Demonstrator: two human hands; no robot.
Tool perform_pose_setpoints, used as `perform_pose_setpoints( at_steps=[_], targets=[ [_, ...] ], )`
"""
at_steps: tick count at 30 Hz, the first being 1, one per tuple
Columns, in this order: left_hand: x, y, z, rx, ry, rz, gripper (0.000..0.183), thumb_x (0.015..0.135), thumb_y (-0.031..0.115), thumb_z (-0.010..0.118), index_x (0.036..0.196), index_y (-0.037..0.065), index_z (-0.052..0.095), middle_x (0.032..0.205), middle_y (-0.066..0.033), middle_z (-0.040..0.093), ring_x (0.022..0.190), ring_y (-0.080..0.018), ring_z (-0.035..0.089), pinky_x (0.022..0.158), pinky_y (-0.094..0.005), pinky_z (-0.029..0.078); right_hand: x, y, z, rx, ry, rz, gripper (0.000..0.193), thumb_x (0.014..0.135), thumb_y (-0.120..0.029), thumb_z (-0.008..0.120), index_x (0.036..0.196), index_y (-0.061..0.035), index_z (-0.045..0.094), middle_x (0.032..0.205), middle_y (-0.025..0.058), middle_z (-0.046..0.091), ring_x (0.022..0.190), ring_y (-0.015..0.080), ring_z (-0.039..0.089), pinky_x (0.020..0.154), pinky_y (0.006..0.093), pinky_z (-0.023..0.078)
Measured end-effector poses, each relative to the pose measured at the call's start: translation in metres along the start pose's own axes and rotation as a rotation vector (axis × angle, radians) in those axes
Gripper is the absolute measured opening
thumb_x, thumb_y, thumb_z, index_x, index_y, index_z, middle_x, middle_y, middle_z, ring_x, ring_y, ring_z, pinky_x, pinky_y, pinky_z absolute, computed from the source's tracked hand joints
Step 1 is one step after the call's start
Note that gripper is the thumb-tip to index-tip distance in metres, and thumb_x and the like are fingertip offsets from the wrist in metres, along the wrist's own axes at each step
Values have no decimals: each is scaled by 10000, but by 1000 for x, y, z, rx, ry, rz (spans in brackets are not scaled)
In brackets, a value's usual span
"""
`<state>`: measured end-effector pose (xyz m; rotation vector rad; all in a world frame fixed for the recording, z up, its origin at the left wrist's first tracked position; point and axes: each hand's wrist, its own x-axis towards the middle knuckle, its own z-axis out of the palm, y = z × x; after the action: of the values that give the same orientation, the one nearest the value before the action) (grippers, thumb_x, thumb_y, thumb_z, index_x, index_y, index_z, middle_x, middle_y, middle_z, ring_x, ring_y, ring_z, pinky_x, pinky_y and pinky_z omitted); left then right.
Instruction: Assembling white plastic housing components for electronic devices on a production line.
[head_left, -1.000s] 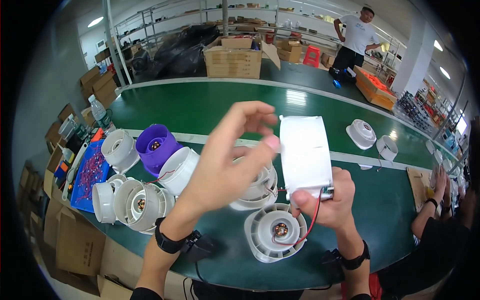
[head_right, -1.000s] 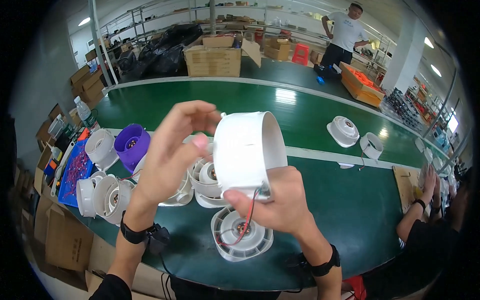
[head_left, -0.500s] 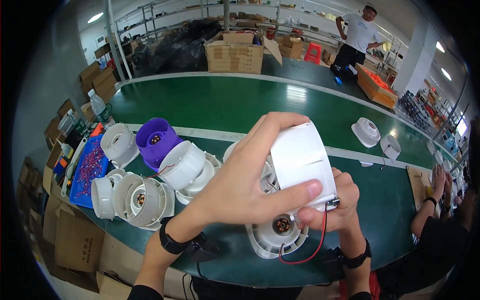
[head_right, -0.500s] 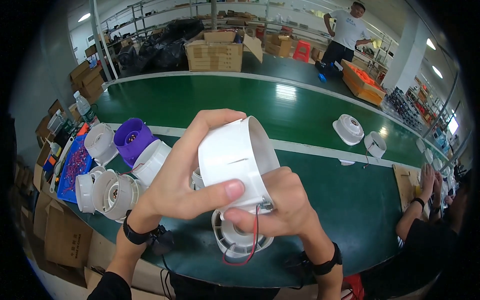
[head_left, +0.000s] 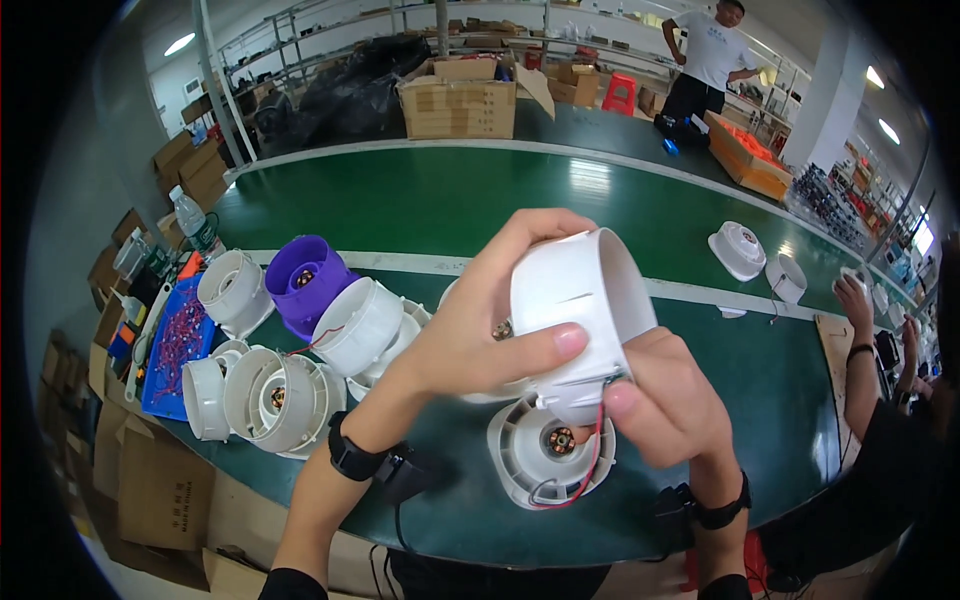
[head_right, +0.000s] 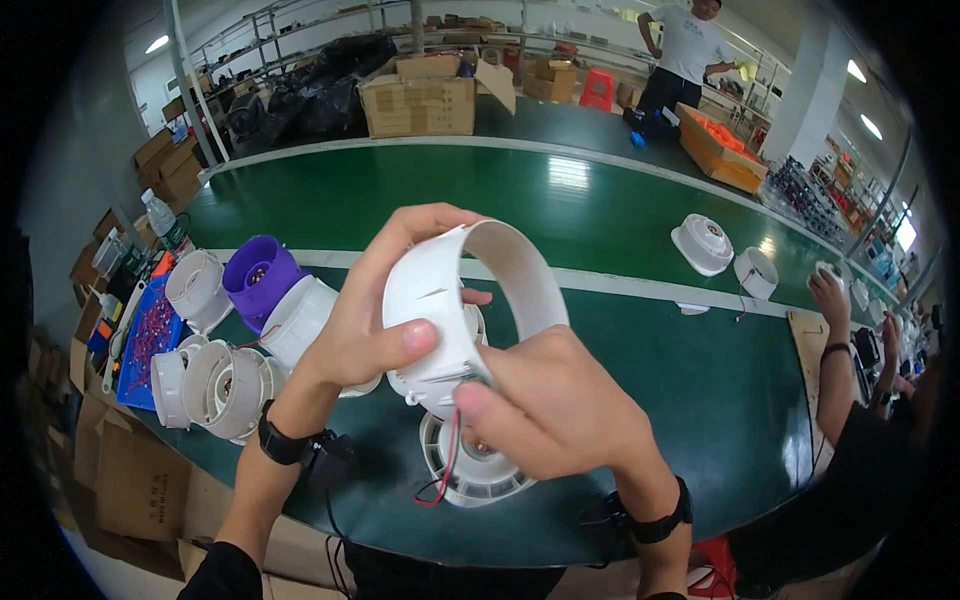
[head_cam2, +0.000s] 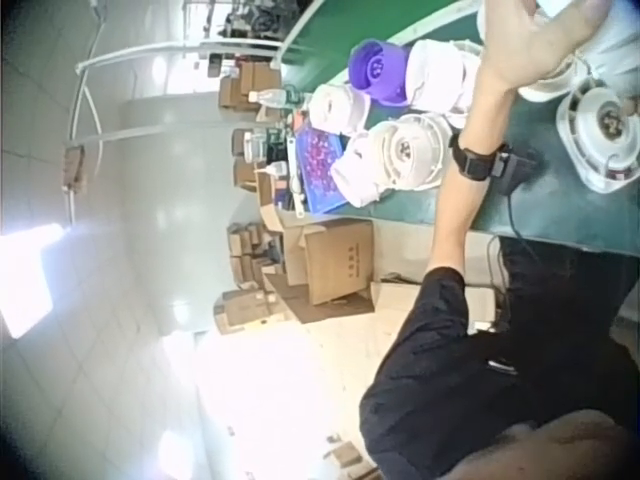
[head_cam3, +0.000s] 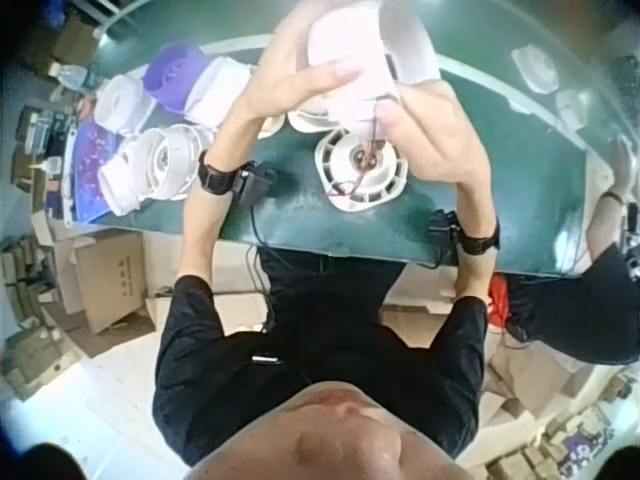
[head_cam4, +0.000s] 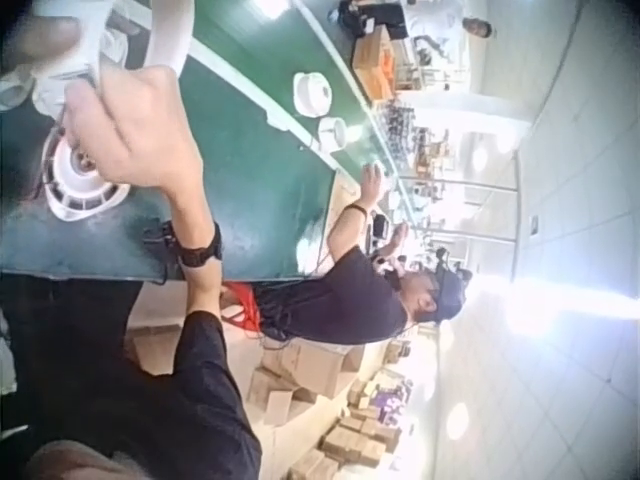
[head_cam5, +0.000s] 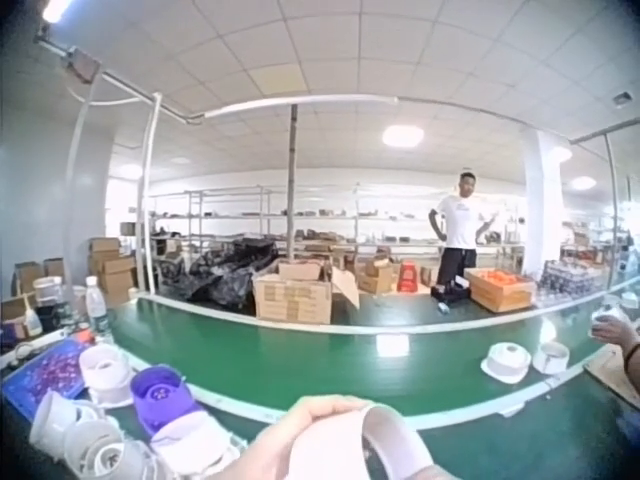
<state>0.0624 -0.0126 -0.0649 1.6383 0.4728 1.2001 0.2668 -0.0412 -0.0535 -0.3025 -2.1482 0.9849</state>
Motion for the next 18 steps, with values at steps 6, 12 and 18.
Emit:
perform_pose_setpoints(
  at_steps=[6, 12, 18],
  targets=[
    [2, -10, -9, -90, -130, 143, 1083, 595, 519, 874, 1419, 57, 346, 1485, -236, 369, 1384, -343, 391, 1074, -483, 414, 0, -34, 18, -961, -111, -88, 179, 757, -184, 701, 708, -75, 568, 491, 4, 462, 404, 199, 461, 435, 331, 351],
    [3, -4, -3, -109, -86, 111, 1027, 631, 588, 829, 1387, 41, 400, 1446, -257, 412, 1372, -349, 408, 1049, -490, 436, -2, -31, 29, -1106, -97, -121, 309, 738, -248, 758, 644, -115, 494, 477, -17, 442, 411, 162, 444, 453, 295, 340],
    [2, 0, -4, -70, -39, 134, 752, 778, 546, 720, 1260, 15, 494, 1326, -246, 503, 1234, -303, 516, 936, -428, 521, -2, -31, 33, -1152, -129, -138, 393, 810, -352, 718, 621, -122, 461, 433, -14, 442, 401, 143, 501, 468, 271, 393]
  ],
)
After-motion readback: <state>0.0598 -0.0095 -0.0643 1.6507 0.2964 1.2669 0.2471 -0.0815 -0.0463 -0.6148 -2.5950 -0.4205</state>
